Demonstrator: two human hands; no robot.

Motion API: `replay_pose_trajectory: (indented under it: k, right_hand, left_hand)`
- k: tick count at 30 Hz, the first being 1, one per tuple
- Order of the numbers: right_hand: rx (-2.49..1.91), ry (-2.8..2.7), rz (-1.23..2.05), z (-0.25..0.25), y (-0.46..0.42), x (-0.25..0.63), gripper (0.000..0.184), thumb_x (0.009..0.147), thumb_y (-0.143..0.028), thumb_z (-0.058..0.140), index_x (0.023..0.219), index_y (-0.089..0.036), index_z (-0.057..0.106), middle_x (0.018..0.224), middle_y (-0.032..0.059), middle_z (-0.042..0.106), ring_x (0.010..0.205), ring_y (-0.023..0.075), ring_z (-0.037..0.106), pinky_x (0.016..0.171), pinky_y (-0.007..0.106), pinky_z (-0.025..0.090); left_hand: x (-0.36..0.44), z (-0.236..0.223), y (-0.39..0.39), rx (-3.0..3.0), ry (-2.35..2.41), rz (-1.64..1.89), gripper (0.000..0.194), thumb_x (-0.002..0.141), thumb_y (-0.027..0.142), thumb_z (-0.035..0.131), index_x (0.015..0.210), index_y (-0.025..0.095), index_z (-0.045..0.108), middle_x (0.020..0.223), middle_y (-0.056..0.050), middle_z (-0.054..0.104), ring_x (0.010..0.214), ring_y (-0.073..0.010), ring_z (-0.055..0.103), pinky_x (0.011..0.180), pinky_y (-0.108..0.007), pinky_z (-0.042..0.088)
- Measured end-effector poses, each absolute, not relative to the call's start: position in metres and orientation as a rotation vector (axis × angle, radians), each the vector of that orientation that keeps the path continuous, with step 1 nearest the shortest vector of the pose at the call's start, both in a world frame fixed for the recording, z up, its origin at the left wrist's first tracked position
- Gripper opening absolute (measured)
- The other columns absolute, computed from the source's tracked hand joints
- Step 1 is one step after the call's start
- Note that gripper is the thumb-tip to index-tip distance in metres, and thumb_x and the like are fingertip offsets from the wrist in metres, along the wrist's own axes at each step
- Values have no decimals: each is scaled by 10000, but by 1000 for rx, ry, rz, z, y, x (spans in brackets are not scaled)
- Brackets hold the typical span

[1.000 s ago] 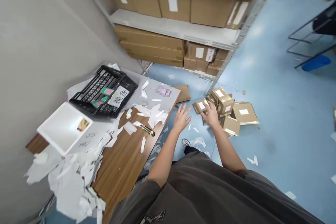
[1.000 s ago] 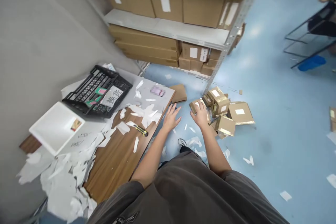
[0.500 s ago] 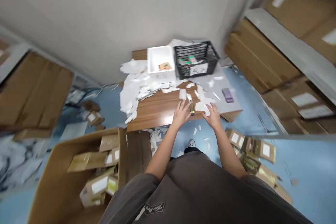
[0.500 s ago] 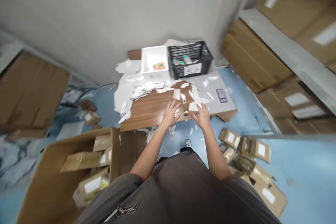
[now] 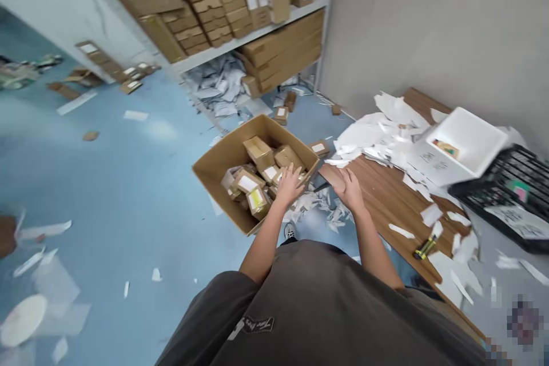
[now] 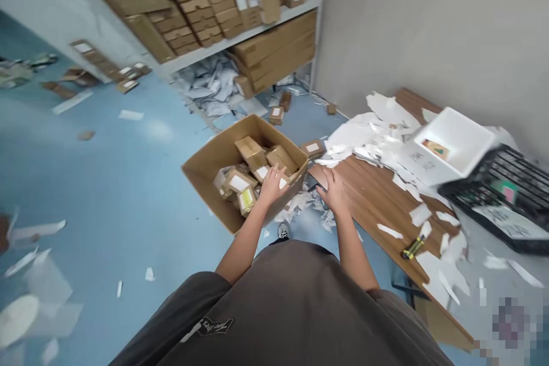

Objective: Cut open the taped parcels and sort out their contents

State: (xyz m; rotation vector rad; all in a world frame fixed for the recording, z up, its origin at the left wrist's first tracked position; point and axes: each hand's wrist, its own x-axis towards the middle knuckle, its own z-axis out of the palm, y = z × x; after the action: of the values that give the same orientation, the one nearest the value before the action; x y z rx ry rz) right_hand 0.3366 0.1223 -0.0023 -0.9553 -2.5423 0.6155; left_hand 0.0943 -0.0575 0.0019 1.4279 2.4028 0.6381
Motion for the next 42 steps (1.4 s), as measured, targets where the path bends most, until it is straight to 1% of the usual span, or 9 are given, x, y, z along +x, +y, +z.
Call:
replay_pose_trajectory:
  k: [7,13,19,23,26,29,32,37,42]
  right_hand:
    - [-600,-2769,716,-10,88,181,744,933,-366,686,1635,-200,502,1694,201,417,1554,406,410,1283,628,369]
    - [-401,-2946,801,-30,74,115,759,918,-361,725,1630,-204,514,1736,178,372,1580,409,364,1310,610,352]
    - [-164,-3183,907,-78,59,70,806,892,-359,775,1641,-206,518,1772,167,340,1622,428,309,1330,573,322]
    - [52,-3255,987,-109,61,49,825,915,-351,732,1685,-243,458,1788,146,317,1650,399,284,1320,572,342]
    - [155,-3328,976,-132,68,37,853,926,-346,730,1714,-293,407,1818,114,250,1673,383,239,1326,577,328]
    - [238,-3414,951,-153,68,26,880,924,-339,744,1726,-327,383,1831,95,205,1687,384,201,1328,575,315]
    - [301,-3483,956,-170,57,14,922,911,-310,764,1738,-331,358,1837,101,168,1693,373,185,1321,552,329]
    - [409,-3574,954,-180,24,-6,1035,841,-215,812,1752,-320,334,1848,112,130,1704,353,149,1332,495,301]
    - [509,-3716,737,-163,-8,-9,1218,716,-108,850,1768,-351,288,1867,109,32,1707,428,15,1343,603,169]
  left_hand:
    - [5,-22,-171,905,2636,632,860,907,360,841,1665,258,446,1819,-169,260,1653,-428,306,1303,-587,378]
    - [1,-90,-207,419,2583,573,933,816,375,926,1632,269,486,1824,-179,245,1611,-462,371,1235,-586,468]
    - [25,-175,-198,-59,2439,695,920,861,566,868,1551,72,516,1784,-315,236,1598,-497,352,1209,-541,472]
    - [27,-214,-181,-331,2380,641,1101,719,543,953,1599,97,466,1753,-348,281,1557,-558,390,1159,-632,493]
    - [20,-239,-171,-540,2183,430,1214,728,561,913,1722,220,306,1832,-238,155,1638,-510,275,1228,-595,444]
    - [14,-260,-167,-601,2122,375,1290,733,530,872,1768,233,163,1844,-210,113,1637,-481,281,1236,-543,431]
    - [13,-266,-171,-606,2130,401,1347,674,487,877,1768,210,141,1806,-253,191,1579,-513,352,1187,-554,451]
    - [26,-239,-186,-432,2287,515,1257,640,432,873,1735,241,285,1775,-240,258,1526,-536,379,1141,-594,461]
    - [45,-184,-210,26,2554,733,1197,583,331,899,1682,278,430,1728,-180,340,1482,-488,417,1207,-618,409]
